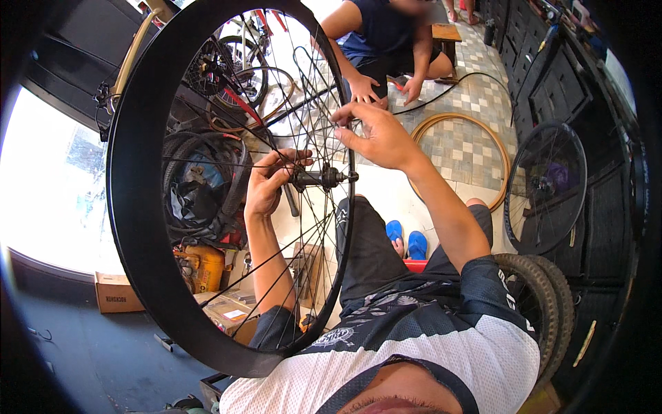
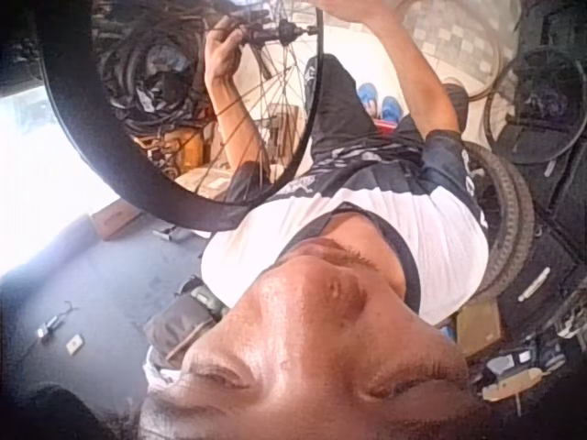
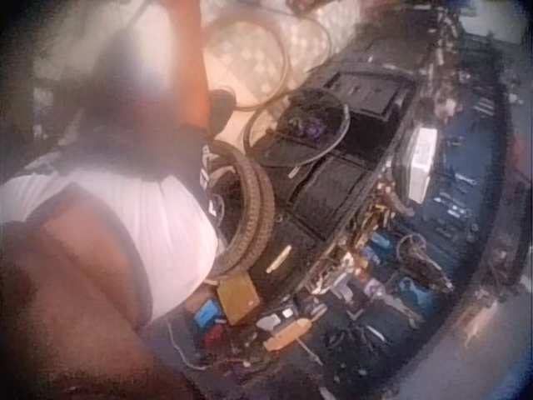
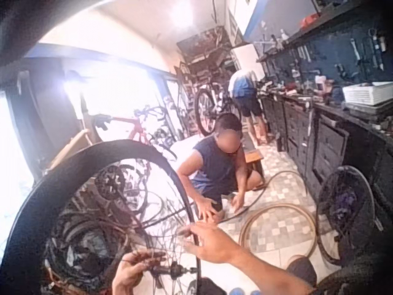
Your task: The person laces a bicycle wheel by threading spokes through the rim and hub, adjusting tension by hand. The wheel is held upright and rotated as needed while the person works through the spoke pattern.
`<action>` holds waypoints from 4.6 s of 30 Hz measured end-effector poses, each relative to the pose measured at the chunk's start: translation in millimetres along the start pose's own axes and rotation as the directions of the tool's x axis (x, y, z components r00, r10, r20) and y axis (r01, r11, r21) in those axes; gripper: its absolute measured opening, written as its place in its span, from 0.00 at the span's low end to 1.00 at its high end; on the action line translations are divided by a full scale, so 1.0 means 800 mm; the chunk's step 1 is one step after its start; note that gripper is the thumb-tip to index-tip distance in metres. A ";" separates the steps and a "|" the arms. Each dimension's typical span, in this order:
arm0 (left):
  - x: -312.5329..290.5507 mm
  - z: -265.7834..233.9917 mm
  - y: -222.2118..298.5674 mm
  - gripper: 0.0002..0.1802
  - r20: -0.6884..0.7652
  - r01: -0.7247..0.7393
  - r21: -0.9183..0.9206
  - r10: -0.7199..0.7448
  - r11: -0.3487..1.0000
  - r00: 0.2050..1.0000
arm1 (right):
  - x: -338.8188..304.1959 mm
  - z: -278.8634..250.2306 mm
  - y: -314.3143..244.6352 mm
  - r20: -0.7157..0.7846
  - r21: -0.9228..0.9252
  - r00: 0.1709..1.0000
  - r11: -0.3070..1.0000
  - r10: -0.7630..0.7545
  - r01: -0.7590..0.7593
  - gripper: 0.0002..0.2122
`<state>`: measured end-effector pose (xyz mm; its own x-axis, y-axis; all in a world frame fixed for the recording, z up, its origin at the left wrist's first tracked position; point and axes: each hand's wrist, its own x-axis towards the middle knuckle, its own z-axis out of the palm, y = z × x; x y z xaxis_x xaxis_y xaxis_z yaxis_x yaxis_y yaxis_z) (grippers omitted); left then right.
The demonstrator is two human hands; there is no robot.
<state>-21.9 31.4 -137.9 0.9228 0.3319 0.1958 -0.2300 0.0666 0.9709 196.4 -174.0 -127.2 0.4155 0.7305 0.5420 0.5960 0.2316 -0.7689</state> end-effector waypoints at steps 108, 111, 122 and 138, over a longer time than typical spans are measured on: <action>-0.003 -0.078 -0.009 0.05 -0.223 -0.187 -0.319 0.118 0.929 0.968 | 0.030 0.027 -0.011 0.346 0.313 0.938 0.944 -0.009 -0.106 0.13; -0.019 -0.135 -0.015 0.04 -0.332 -0.260 -0.415 0.121 0.872 0.936 | 0.017 0.024 -0.031 0.280 0.417 0.955 0.883 0.100 -0.215 0.14; -0.030 -0.193 0.018 0.08 -0.647 -0.556 -0.323 0.251 0.766 0.720 | -0.007 0.041 -0.025 0.174 0.568 0.982 0.807 0.073 -0.161 0.11; 0.029 0.032 0.041 0.08 -0.423 -0.260 -0.218 0.149 0.941 0.894 | -0.024 0.045 -0.048 0.083 0.417 0.995 0.909 -0.060 0.020 0.17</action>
<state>-0.1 17.1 -98.2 0.6598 0.7044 0.2616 -0.5239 0.1817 0.8322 141.2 -173.8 -120.2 0.3207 0.7661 0.5569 0.2628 0.4929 -0.8294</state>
